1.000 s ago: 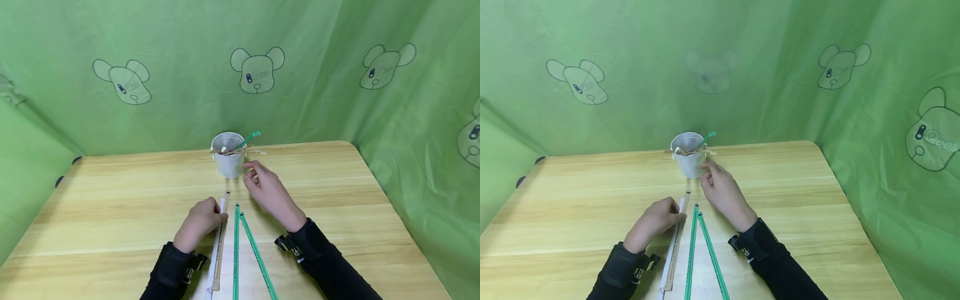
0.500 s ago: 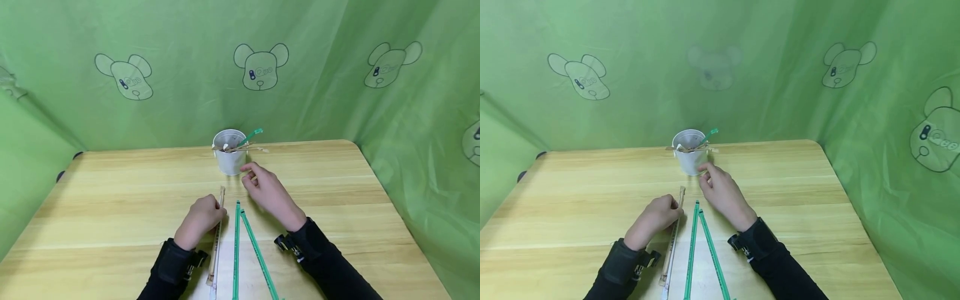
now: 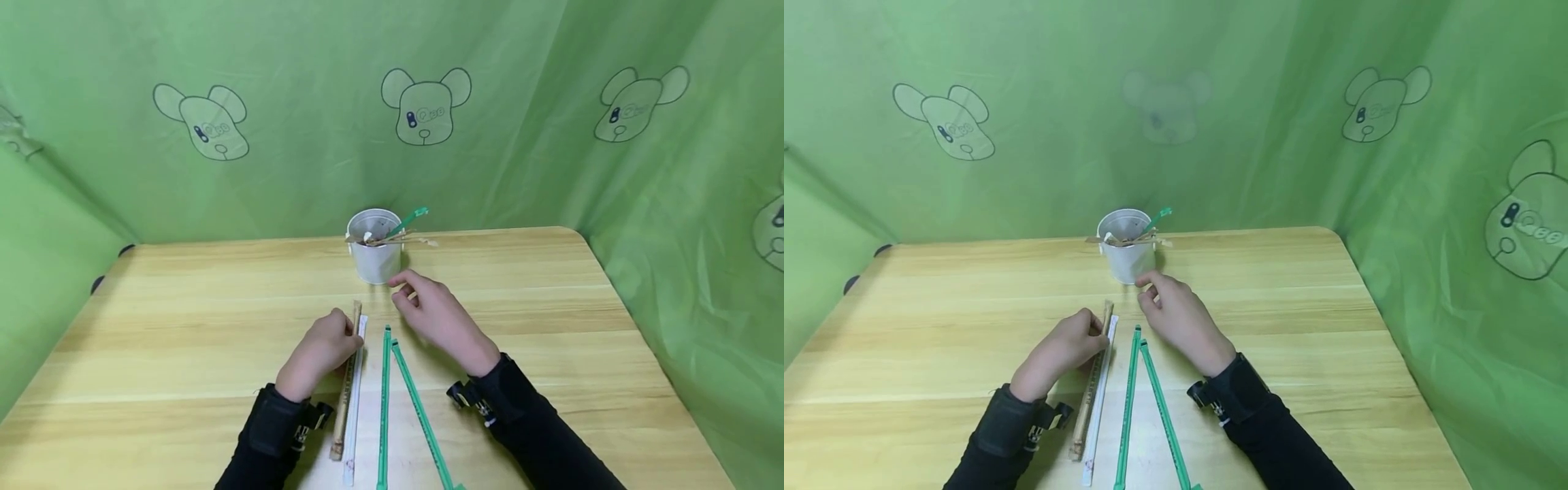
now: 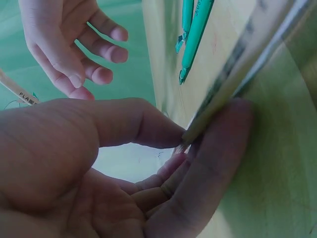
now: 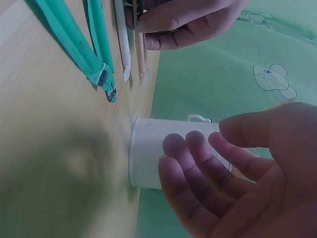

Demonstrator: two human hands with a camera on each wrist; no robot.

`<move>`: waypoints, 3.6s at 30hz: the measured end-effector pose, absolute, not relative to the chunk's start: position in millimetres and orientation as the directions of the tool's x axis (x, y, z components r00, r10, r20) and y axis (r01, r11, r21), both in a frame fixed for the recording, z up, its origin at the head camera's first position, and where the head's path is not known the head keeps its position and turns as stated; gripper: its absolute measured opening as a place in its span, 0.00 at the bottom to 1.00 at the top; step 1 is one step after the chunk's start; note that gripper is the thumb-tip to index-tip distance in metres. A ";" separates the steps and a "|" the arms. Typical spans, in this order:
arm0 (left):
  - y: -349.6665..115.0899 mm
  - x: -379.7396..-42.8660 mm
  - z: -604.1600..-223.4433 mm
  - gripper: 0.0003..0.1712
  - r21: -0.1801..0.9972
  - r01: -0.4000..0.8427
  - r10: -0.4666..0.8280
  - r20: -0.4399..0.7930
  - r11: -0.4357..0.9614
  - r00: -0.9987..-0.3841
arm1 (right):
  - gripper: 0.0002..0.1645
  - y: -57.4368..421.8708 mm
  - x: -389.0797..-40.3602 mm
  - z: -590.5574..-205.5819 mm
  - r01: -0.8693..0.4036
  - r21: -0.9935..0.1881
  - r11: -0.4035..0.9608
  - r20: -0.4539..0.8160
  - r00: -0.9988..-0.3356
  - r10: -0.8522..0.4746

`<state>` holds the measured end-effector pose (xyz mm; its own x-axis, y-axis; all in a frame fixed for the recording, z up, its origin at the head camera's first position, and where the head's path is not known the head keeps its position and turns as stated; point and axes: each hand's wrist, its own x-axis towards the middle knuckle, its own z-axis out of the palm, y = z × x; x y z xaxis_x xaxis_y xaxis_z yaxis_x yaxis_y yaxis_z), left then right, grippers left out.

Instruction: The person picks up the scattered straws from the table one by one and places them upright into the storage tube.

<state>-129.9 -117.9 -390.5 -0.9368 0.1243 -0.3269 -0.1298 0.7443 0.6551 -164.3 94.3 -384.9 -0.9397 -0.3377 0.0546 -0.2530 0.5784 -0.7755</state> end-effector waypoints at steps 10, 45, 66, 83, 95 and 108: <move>-111.7 -130.0 -391.6 0.20 0.665 -0.114 0.154 -0.331 0.738 -0.931 | 0.16 94.8 -160.9 -383.2 -0.236 -0.776 0.585 0.029 -0.940 -0.340; -114.1 -136.6 -337.1 0.09 0.776 0.580 -0.228 0.628 0.248 -0.744 | 0.14 99.6 -158.9 -390.0 -0.261 -0.762 0.593 0.014 -0.922 -0.387; -119.8 -163.5 -333.0 0.08 0.738 0.667 -0.394 0.647 0.108 -0.652 | 0.15 93.3 -159.2 -392.3 -0.256 -0.757 0.602 -0.004 -0.918 -0.396; -115.4 -182.0 -361.1 0.05 0.752 0.586 -0.221 0.654 0.302 -0.724 | 0.16 92.7 -160.1 -389.3 -0.256 -0.762 0.595 -0.005 -0.916 -0.401; -120.8 -180.5 -372.5 0.12 0.816 0.399 -0.102 0.479 0.419 -0.872 | 0.16 90.8 -160.6 -390.9 -0.249 -0.762 0.598 -0.017 -0.915 -0.403; -122.6 -174.0 -376.2 0.11 0.839 0.260 0.063 0.263 0.478 -0.963 | 0.15 90.1 -158.5 -397.6 -0.239 -0.734 0.636 -0.062 -0.909 -0.413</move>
